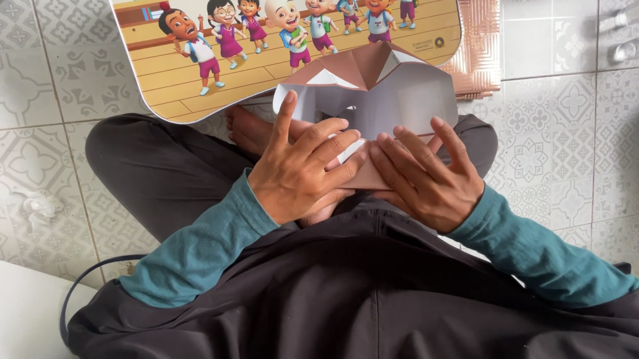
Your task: Folding flat cardboard sheets into three-dimensional boxes by following pre-scored lines and tucking in flaps.
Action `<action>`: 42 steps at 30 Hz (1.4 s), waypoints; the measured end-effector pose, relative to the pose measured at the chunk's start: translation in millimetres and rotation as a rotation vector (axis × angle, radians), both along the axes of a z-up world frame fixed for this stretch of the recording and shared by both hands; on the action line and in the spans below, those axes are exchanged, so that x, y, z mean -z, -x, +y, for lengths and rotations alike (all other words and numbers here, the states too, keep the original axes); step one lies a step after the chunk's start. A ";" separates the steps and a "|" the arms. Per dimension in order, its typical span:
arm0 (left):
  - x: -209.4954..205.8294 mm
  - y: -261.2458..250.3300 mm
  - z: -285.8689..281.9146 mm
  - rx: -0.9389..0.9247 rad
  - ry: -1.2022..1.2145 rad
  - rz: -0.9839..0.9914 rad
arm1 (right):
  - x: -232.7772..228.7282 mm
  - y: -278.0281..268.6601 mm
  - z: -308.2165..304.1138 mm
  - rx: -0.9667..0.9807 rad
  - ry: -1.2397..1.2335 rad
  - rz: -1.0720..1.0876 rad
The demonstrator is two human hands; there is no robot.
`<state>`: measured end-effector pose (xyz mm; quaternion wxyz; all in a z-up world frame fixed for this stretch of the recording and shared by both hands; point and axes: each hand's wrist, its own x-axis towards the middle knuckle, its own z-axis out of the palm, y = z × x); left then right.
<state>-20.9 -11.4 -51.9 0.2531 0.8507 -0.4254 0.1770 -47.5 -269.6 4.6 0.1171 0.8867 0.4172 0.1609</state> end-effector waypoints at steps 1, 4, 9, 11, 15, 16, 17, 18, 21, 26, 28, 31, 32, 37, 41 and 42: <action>-0.8 -1.6 0.3 -0.002 -0.001 -0.002 | 1.4 -0.5 -0.7 -0.002 -0.001 -0.002; -5.2 -4.1 0.5 0.058 -0.004 -0.010 | 3.1 -1.8 -2.7 -0.007 0.013 0.002; -18.4 -8.1 0.0 0.099 0.132 0.083 | -1.1 -10.1 -2.1 -0.067 -0.296 0.242; -21.5 -8.1 -0.5 0.092 0.178 0.109 | -5.0 -12.1 1.8 -0.057 -0.367 0.284; -28.6 -9.9 -1.2 0.085 0.240 0.153 | -16.5 -19.7 7.7 -0.070 -0.489 0.373; -31.2 -10.8 0.5 0.085 0.240 0.148 | -17.5 -21.0 7.5 -0.073 -0.488 0.368; -34.0 -12.0 2.1 0.111 0.248 0.167 | -18.8 -22.7 7.4 -0.064 -0.506 0.398; -36.9 -13.2 3.8 0.138 0.256 0.186 | -20.2 -24.5 7.3 -0.055 -0.524 0.428; -43.8 -17.2 5.5 0.147 0.261 0.191 | -31.1 -30.6 15.9 -0.050 -0.570 0.481; -48.6 -24.6 -0.5 0.147 0.296 0.164 | -38.0 -34.1 38.2 -0.091 -0.635 0.386; -50.3 -27.9 2.8 0.147 0.296 0.170 | -39.5 -37.4 37.9 -0.117 -0.627 0.337; -50.4 -32.3 12.8 0.167 0.298 0.174 | -39.9 -41.7 21.5 -0.121 -0.602 0.272; -49.2 -34.5 18.3 0.154 0.282 0.182 | -39.3 -43.0 11.0 -0.073 -0.590 0.273; -44.9 -41.4 17.2 0.151 0.266 0.140 | -41.8 -38.2 6.2 -0.013 -0.602 0.267; -37.1 -41.7 0.2 -0.039 0.160 0.058 | -46.9 -38.8 23.0 0.003 -0.656 0.227; -39.7 -39.7 -4.8 -0.083 0.147 0.023 | -47.0 -39.0 27.6 0.004 -0.681 0.217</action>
